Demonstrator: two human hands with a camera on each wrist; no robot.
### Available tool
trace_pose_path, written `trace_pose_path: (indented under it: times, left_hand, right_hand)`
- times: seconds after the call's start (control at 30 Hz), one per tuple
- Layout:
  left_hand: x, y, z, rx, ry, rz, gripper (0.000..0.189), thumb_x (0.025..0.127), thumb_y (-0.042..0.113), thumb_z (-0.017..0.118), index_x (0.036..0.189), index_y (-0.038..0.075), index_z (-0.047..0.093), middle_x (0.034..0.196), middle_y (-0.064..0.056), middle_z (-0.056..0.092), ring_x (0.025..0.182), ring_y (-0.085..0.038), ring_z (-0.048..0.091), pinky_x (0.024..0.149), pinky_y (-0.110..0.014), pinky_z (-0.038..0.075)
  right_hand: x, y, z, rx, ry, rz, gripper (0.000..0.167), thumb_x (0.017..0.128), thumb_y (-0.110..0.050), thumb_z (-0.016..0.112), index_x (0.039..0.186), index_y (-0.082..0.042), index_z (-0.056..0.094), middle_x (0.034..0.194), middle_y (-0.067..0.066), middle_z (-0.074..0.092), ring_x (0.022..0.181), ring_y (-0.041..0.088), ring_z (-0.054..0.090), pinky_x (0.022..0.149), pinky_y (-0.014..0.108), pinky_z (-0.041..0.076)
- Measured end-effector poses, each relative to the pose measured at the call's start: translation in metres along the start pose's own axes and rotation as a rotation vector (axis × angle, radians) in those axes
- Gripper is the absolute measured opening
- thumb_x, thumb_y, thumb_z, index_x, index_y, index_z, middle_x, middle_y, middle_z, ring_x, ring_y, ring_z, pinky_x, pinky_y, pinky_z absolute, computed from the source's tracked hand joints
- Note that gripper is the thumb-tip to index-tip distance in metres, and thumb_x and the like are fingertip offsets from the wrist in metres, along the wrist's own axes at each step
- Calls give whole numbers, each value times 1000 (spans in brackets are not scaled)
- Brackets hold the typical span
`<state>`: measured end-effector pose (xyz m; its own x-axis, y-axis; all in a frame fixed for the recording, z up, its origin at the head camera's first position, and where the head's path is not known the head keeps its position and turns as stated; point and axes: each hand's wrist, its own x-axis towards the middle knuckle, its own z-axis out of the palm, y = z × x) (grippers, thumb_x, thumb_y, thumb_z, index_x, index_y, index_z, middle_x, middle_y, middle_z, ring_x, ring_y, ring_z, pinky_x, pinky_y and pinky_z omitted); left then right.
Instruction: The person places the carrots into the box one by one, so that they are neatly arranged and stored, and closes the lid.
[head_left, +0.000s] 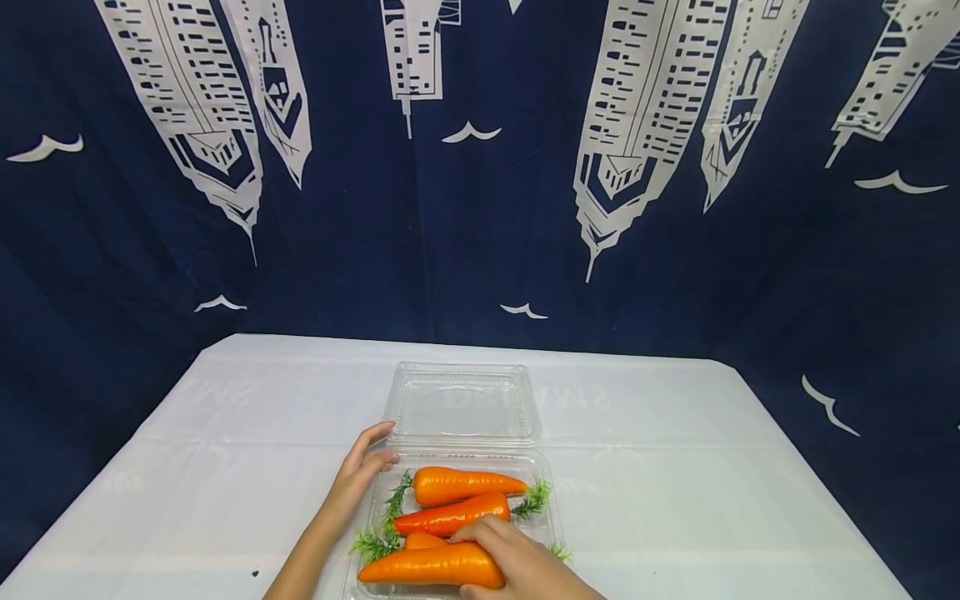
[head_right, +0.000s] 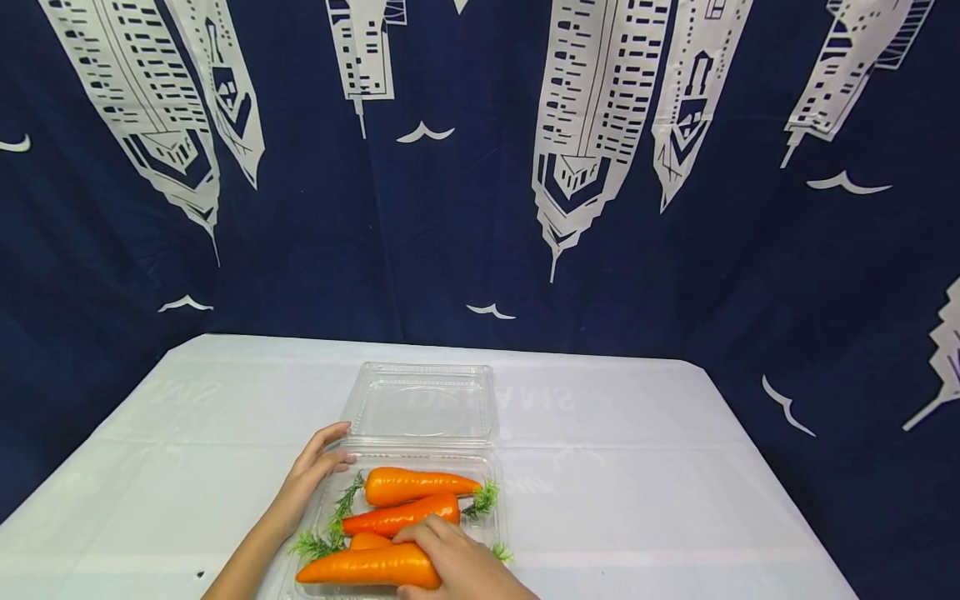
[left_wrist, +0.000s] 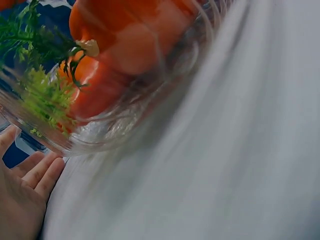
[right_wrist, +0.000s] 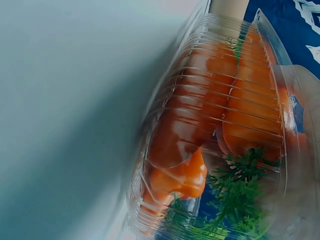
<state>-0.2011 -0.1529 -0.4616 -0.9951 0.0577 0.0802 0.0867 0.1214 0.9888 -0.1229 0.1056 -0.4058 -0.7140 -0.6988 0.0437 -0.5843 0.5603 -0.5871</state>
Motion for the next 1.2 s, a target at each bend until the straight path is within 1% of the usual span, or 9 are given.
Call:
trace_pose_path:
  times: [0.1, 0.3, 0.43, 0.63, 0.73, 0.87, 0.97, 1.1, 1.2]
  left_hand:
    - [0, 0, 0, -1, -1, 0, 42, 91, 21, 49, 132, 17, 41, 139, -12, 37, 98, -8, 54, 87, -22, 44]
    - [-1, 1, 1, 1, 2, -9, 43, 90, 21, 50, 132, 16, 42, 139, -11, 37, 99, -12, 53, 88, -25, 44]
    - [-1, 0, 1, 3, 5, -20, 44, 89, 21, 51, 132, 16, 42, 139, -11, 37, 99, -12, 54, 88, -25, 44]
    - [0, -2, 1, -2, 10, -6, 44, 90, 21, 50, 132, 15, 42, 138, -10, 38, 99, -10, 54, 87, -23, 45]
    - [0, -3, 2, -7, 9, 5, 44, 89, 20, 51, 132, 14, 42, 138, -12, 38, 98, -10, 54, 86, -22, 45]
    - [0, -3, 1, -5, 2, 5, 45, 90, 21, 51, 132, 14, 41, 138, -13, 37, 99, -10, 54, 86, -22, 45]
    - [0, -1, 1, -8, 0, -2, 44, 90, 21, 51, 133, 15, 41, 139, -13, 37, 100, -11, 54, 87, -22, 45]
    - [0, 0, 1, -13, -6, -6, 44, 91, 21, 50, 133, 16, 40, 139, -11, 37, 100, -12, 54, 88, -23, 45]
    - [-1, -1, 0, -7, -13, 7, 43, 92, 21, 48, 134, 16, 39, 139, -13, 36, 100, -13, 54, 88, -24, 45]
  right_hand:
    - [0, 0, -2, 6, -20, 18, 39, 87, -46, 53, 119, -24, 49, 113, -8, 53, 93, 2, 47, 75, 23, 47]
    - [-2, -1, -7, 77, -84, 81, 38, 86, -43, 55, 120, -28, 48, 108, -12, 51, 84, -2, 44, 68, 19, 44]
    - [-4, -1, -8, 65, -108, 48, 39, 89, -45, 50, 123, -28, 47, 106, -11, 51, 82, -3, 44, 65, 18, 43]
    - [-5, 0, -8, -36, -132, -29, 44, 92, -48, 40, 129, -25, 46, 114, -9, 53, 91, 0, 45, 71, 20, 46]
    - [-5, 0, -10, -64, -141, -48, 45, 93, -47, 38, 131, -24, 45, 113, -8, 53, 91, 0, 45, 70, 20, 46]
    - [-8, 1, -13, -78, -151, -43, 46, 93, -48, 39, 133, -26, 45, 110, -7, 54, 86, -2, 45, 67, 18, 45]
    - [-9, 1, -15, -110, -144, -47, 44, 93, -47, 39, 129, -25, 49, 105, -8, 54, 82, -4, 44, 65, 16, 43]
    - [-9, 2, -16, -137, -124, -42, 38, 94, -43, 41, 120, -22, 59, 98, -11, 53, 80, -4, 42, 65, 15, 42]
    - [-7, 2, -14, -121, -108, -25, 33, 92, -41, 46, 114, -21, 61, 98, -13, 53, 80, -4, 42, 65, 15, 42]
